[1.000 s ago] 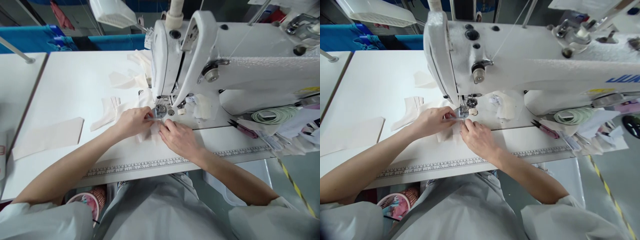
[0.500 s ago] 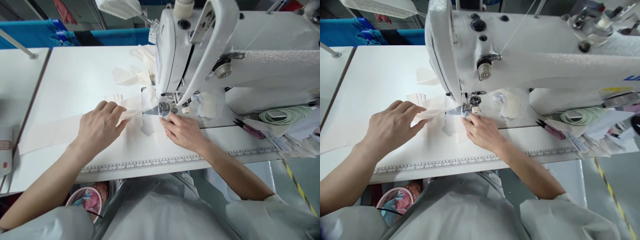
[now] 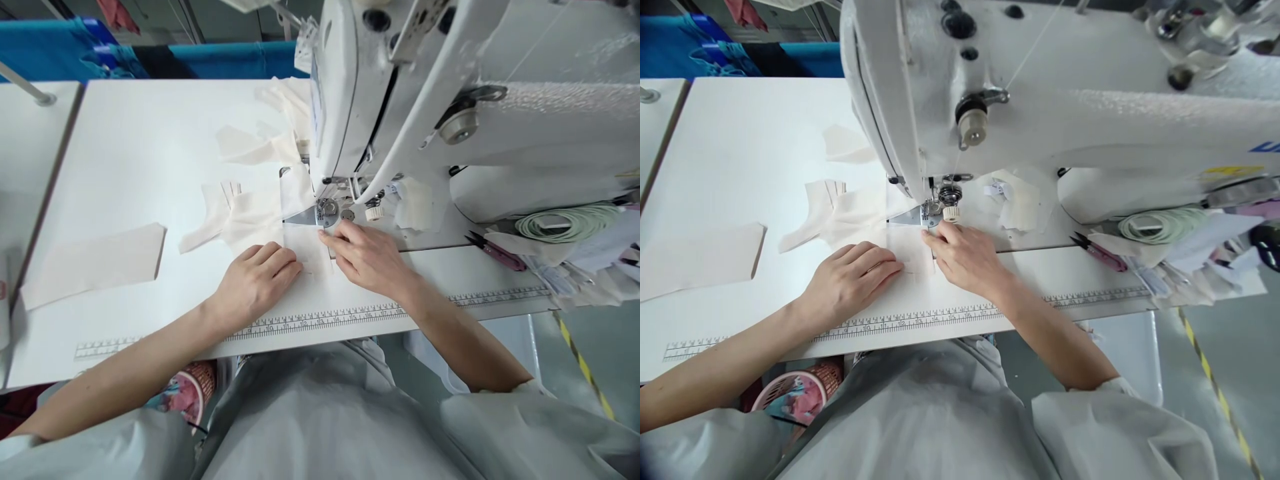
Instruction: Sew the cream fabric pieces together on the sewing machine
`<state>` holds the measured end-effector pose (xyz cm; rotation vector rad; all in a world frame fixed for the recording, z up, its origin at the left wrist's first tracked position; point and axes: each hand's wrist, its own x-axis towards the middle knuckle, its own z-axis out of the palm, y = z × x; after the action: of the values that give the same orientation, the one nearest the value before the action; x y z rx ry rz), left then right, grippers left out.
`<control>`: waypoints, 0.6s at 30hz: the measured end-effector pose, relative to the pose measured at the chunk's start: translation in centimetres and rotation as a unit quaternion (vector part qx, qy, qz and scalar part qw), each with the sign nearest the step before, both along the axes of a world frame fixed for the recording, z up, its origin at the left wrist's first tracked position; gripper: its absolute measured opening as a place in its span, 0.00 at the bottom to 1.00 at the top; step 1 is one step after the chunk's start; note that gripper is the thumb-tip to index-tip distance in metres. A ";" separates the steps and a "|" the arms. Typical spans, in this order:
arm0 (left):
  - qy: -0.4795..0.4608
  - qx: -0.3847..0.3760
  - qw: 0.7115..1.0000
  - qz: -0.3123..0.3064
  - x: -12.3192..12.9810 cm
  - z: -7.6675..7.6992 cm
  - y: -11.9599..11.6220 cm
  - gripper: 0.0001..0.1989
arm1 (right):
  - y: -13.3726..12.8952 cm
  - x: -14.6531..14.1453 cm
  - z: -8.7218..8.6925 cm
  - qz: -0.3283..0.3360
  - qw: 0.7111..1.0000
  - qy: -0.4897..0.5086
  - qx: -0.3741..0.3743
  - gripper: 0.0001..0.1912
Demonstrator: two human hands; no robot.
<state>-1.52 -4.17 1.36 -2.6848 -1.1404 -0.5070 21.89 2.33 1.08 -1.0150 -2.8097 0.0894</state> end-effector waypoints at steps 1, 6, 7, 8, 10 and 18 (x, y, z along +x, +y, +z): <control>0.004 0.005 1.000 -0.002 0.1 0.0 0.0 0.06 | 0.0 0.0 0.0 -0.002 1.000 -0.001 -0.001 0.22; 0.019 0.023 1.000 -0.001 0.3 0.1 0.0 0.07 | -0.1 -0.1 0.1 -0.007 1.000 -0.008 -0.012 0.22; 0.024 0.025 0.999 0.000 0.3 0.1 -0.1 0.07 | -0.1 -0.2 0.1 -0.007 1.000 -0.009 -0.013 0.22; 0.029 0.026 0.999 0.001 0.4 0.1 -0.1 0.07 | -0.1 -0.2 0.1 -0.008 1.000 -0.010 -0.013 0.22; 0.036 0.027 0.999 0.002 0.4 0.1 -0.2 0.08 | -0.1 -0.2 0.1 -0.007 1.000 -0.011 -0.014 0.22; 0.040 0.032 0.999 -0.005 0.6 0.2 -0.3 0.06 | -0.2 -0.1 0.1 -0.004 1.000 -0.011 -0.014 0.22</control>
<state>-0.96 -4.44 1.55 -2.6323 -1.0709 -0.4272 21.75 2.16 1.23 -1.0401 -2.8312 0.1180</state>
